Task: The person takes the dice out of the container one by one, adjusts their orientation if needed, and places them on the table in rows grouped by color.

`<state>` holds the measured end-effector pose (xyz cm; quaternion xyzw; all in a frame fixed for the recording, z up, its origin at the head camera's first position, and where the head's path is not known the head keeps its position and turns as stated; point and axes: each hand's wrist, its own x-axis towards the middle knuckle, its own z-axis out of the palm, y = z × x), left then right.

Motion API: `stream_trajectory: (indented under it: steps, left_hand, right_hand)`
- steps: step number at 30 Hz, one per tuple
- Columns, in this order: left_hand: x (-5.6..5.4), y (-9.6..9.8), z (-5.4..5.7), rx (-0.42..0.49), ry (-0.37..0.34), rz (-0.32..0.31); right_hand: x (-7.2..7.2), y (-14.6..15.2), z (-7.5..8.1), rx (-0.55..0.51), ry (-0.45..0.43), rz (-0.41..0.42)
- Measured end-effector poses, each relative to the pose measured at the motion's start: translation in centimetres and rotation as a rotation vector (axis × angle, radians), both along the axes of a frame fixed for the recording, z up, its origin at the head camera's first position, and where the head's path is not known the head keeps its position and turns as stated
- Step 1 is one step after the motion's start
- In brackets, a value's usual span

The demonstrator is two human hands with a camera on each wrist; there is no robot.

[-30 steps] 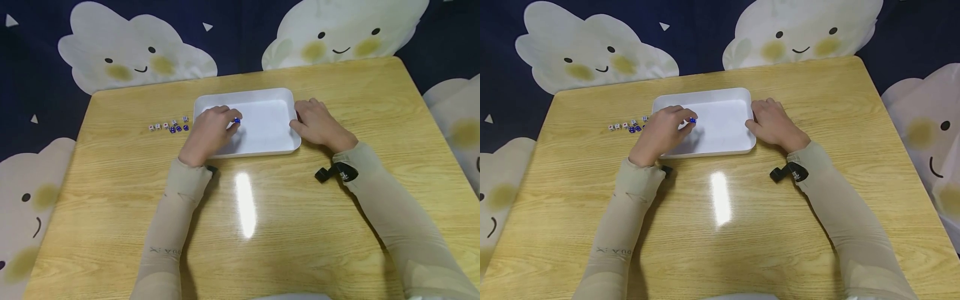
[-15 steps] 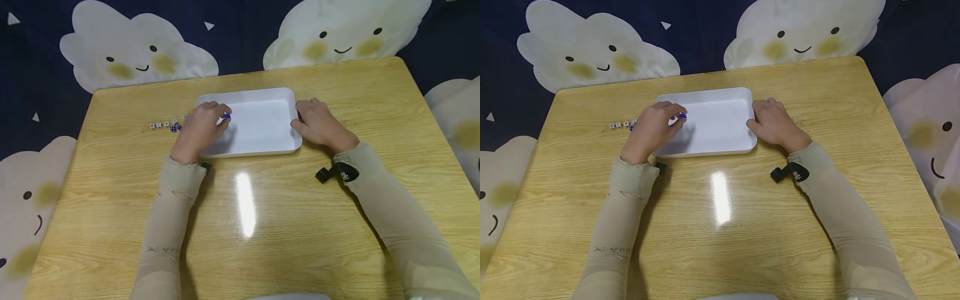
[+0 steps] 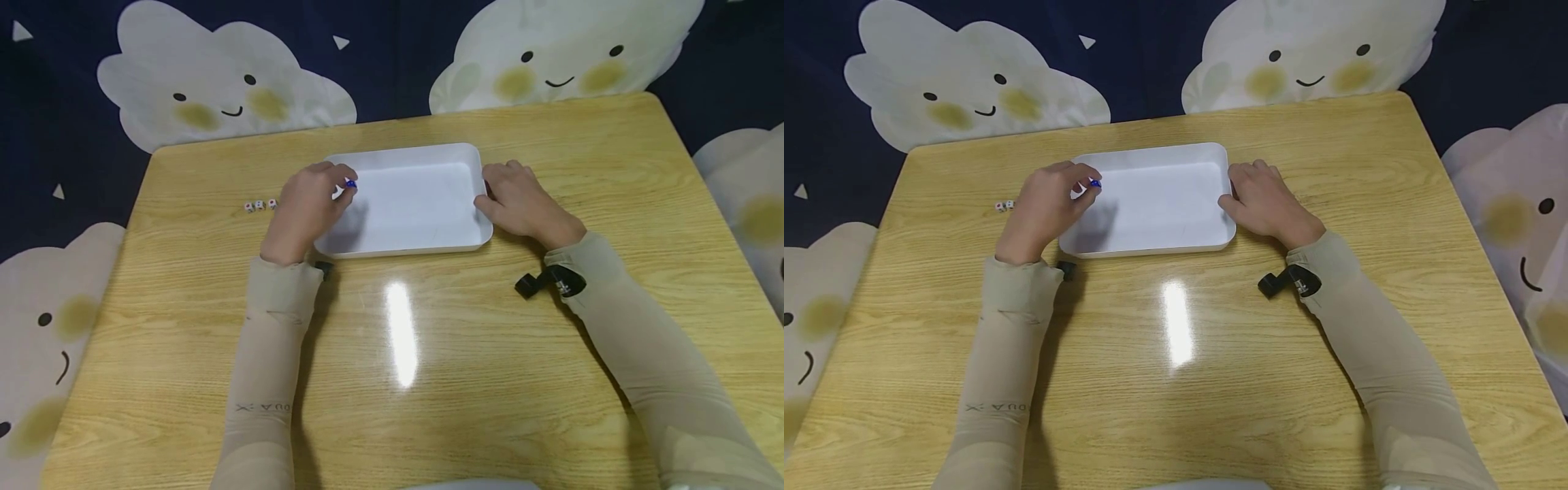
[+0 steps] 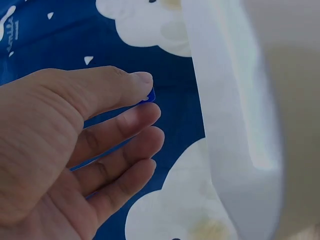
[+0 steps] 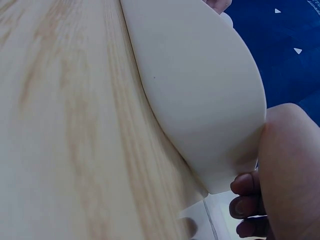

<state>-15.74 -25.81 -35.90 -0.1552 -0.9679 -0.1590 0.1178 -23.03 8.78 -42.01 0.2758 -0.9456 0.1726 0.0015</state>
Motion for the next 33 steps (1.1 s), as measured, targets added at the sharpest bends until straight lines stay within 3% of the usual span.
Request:
stream_trajectory:
  steps: [19,33]
  left_hand:
    - [-0.6,-3.5,0.1,0.077,-0.066,0.141]
    - [-0.4,-5.4,-0.1,0.141,-0.093,0.198]
  right_hand:
    - [0.1,0.0,0.2,0.001,-0.007,-0.003]
    - [0.0,-0.1,0.0,0.0,0.0,-0.003]
